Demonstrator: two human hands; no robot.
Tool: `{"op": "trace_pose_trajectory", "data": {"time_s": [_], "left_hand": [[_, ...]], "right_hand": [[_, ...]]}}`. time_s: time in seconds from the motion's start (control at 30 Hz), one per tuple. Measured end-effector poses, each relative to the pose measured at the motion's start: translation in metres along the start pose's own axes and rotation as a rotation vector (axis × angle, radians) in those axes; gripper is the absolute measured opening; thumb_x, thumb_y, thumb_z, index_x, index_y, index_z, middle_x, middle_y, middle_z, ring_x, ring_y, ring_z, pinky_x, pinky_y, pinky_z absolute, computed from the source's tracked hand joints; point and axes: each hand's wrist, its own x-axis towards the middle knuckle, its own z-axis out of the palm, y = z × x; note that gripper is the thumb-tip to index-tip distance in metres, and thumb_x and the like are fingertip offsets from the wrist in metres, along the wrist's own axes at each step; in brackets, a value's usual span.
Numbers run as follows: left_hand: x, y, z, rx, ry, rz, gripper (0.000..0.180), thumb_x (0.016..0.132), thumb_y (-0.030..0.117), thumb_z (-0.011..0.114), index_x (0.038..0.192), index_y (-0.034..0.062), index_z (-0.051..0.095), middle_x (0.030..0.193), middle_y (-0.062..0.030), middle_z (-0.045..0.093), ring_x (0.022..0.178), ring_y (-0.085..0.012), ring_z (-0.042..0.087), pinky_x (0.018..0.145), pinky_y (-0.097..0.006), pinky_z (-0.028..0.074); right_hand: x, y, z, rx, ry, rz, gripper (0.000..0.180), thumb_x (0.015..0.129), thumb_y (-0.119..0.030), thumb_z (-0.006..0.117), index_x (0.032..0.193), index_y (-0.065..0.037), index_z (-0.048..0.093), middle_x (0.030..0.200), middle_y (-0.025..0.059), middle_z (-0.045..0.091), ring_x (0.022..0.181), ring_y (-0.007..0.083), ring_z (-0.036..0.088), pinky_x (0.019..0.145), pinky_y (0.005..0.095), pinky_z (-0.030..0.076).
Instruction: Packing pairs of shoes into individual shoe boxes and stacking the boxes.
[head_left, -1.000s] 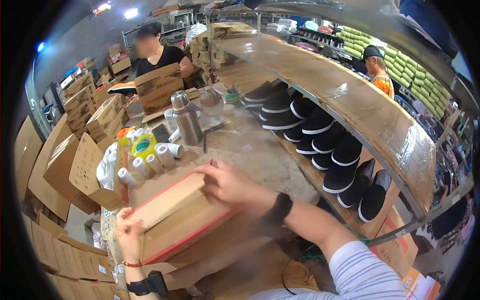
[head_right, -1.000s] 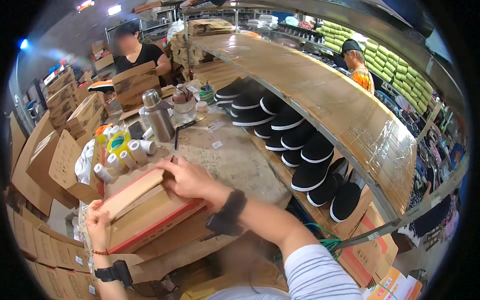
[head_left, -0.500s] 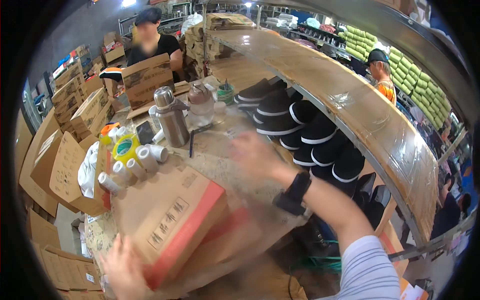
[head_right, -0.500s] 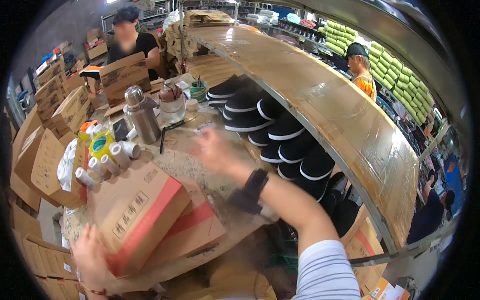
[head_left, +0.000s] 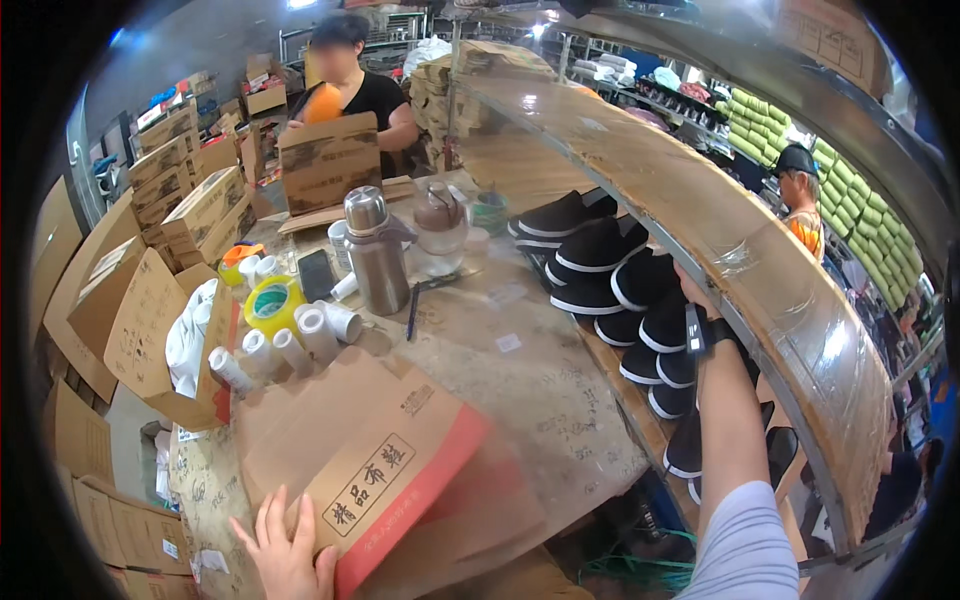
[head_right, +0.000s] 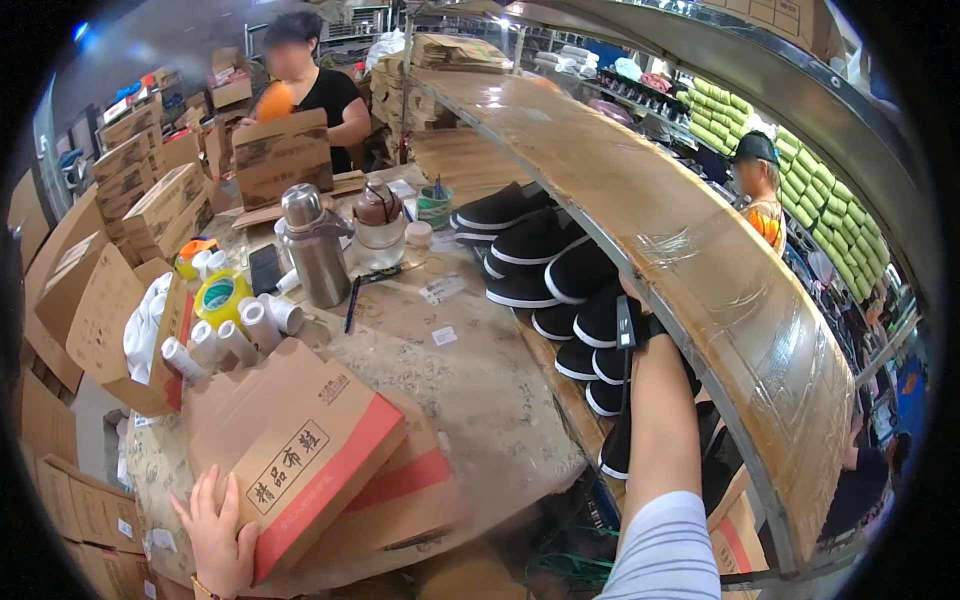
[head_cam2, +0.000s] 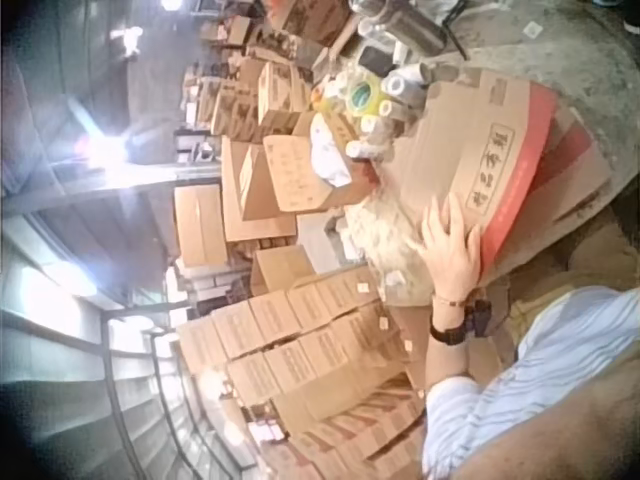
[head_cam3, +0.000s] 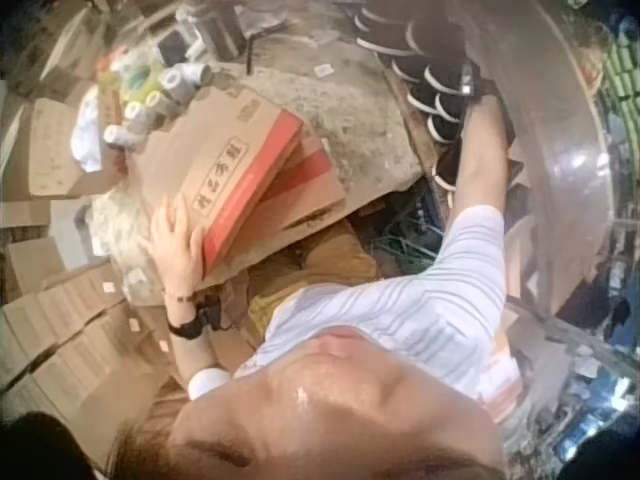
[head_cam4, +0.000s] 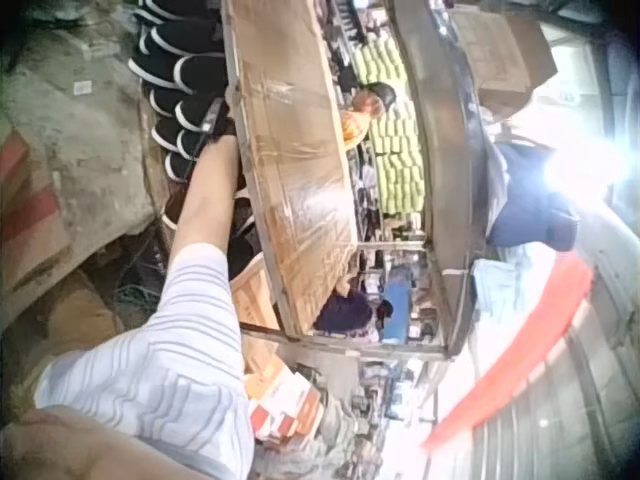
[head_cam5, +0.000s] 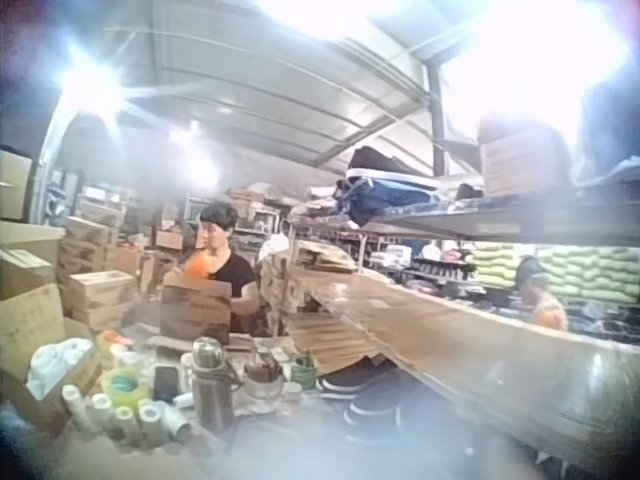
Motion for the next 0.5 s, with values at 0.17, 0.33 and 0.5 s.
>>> {"op": "trace_pose_trajectory", "data": {"time_s": [0.17, 0.33, 0.5], "left_hand": [[0.002, 0.012, -0.010, -0.423, 0.174, -0.022, 0.068, 0.061, 0.001, 0.070, 0.127, -0.0012, 0.050, 0.102, -0.0156, 0.049, 0.095, -0.0333, 0.048, 0.088, -0.044, 0.036], [-0.026, 0.007, 0.010, -0.091, 0.352, 0.093, 0.049, 0.060, 0.005, 0.071, 0.108, 0.0090, 0.066, 0.090, -0.0089, 0.052, 0.087, -0.0271, 0.048, 0.076, -0.039, 0.035], [-0.036, 0.032, 0.028, -0.128, 0.415, 0.099, 0.038, 0.066, 0.009, 0.071, 0.103, 0.0127, 0.070, 0.095, -0.0073, 0.056, 0.089, -0.0266, 0.052, 0.083, -0.041, 0.035]], "right_hand": [[-0.063, -0.090, -0.027, 1.043, -0.287, 0.271, 0.036, 0.091, -0.020, 0.056, 0.124, -0.005, 0.054, 0.124, 0.0076, 0.057, 0.120, 0.0221, 0.049, 0.106, 0.0436, 0.035], [-0.180, -0.138, -0.073, 1.877, -0.681, 0.659, 0.033, 0.090, -0.017, 0.058, 0.119, -0.003, 0.057, 0.121, 0.0102, 0.059, 0.116, 0.0234, 0.053, 0.101, 0.0447, 0.041], [-0.281, -0.188, -0.075, 2.215, -0.875, 0.732, 0.032, 0.089, -0.016, 0.059, 0.118, -0.003, 0.058, 0.120, 0.0116, 0.059, 0.113, 0.0242, 0.055, 0.099, 0.0443, 0.043]]}}
